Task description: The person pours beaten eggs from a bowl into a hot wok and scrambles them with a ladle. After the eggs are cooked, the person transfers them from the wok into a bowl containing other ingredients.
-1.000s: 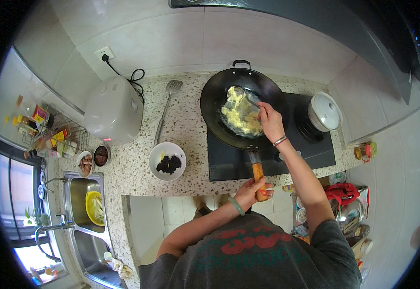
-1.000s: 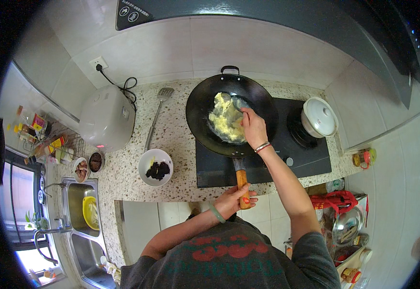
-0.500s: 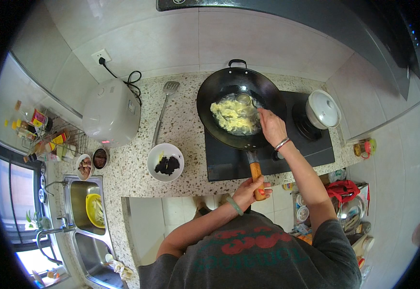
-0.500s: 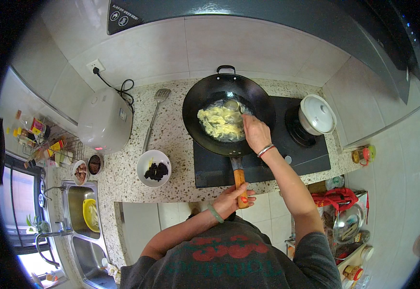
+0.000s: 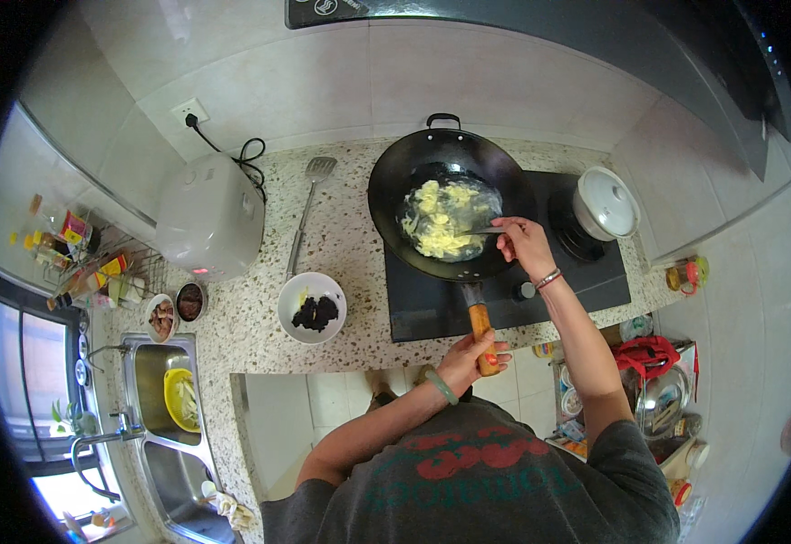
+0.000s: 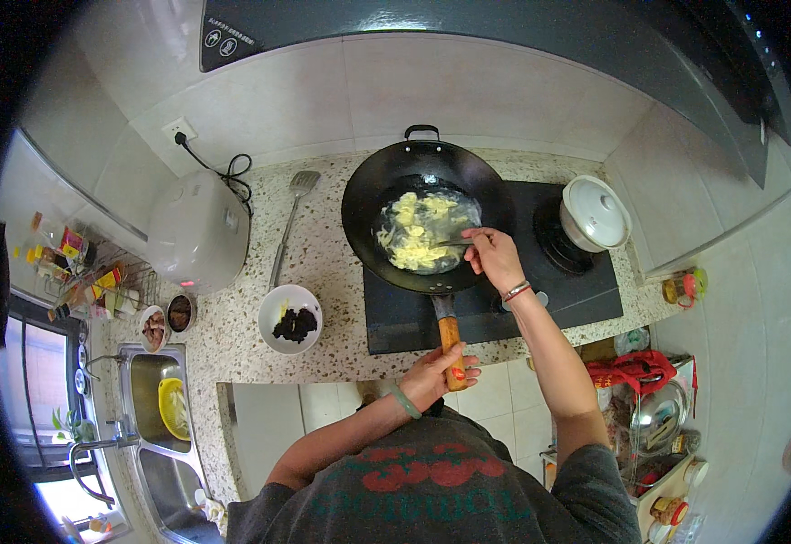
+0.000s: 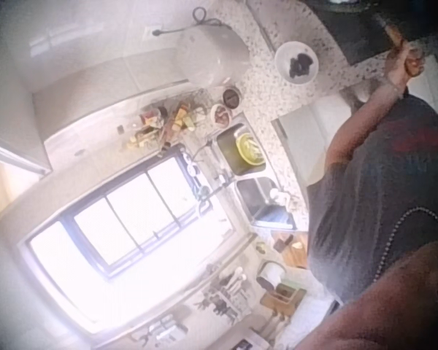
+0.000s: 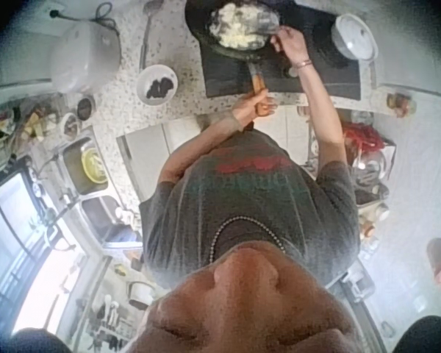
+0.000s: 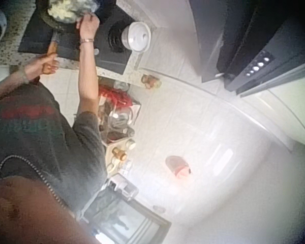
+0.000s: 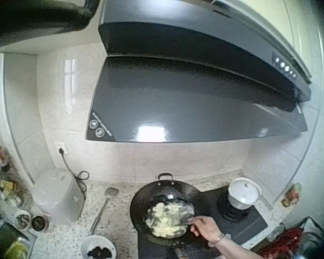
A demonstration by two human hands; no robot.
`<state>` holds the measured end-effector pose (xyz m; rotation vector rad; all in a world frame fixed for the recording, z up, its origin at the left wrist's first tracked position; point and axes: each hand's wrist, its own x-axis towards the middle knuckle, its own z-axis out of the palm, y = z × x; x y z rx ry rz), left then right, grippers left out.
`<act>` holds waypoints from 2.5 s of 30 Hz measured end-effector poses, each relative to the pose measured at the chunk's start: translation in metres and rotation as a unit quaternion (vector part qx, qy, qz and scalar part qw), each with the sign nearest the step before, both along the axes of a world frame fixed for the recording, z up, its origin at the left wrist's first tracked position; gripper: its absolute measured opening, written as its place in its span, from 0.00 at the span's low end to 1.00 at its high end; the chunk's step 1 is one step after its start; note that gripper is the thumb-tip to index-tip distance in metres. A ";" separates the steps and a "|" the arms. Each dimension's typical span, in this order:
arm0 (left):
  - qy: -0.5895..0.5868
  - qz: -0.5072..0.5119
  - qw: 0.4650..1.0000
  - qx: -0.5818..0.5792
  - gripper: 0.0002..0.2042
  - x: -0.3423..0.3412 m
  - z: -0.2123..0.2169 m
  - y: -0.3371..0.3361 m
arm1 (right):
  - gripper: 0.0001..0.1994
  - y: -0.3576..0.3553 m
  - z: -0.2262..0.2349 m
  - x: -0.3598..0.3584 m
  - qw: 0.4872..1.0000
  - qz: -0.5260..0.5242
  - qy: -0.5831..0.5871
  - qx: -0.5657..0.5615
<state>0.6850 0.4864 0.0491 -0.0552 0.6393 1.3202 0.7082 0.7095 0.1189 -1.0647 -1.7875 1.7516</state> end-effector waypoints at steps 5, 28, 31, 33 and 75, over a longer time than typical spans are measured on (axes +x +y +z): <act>-0.003 0.001 1.000 -0.002 0.20 0.001 -0.001 0.000 | 0.13 -0.013 0.021 0.008 0.993 -0.027 -0.016 0.115; 0.003 0.000 1.000 0.002 0.21 0.001 0.000 0.000 | 0.08 -0.051 0.003 0.005 0.799 0.166 -0.086 0.572; 0.002 0.001 1.000 0.007 0.21 0.000 0.002 -0.001 | 0.12 -0.041 -0.015 -0.004 0.741 0.175 -0.122 0.637; 0.003 0.001 1.000 0.005 0.21 0.001 0.001 -0.001 | 0.13 -0.033 -0.021 -0.010 0.717 0.180 -0.173 0.651; 0.019 0.004 1.000 -0.008 0.22 0.001 0.005 -0.002 | 0.14 -0.012 0.007 0.015 0.766 0.146 -0.077 0.621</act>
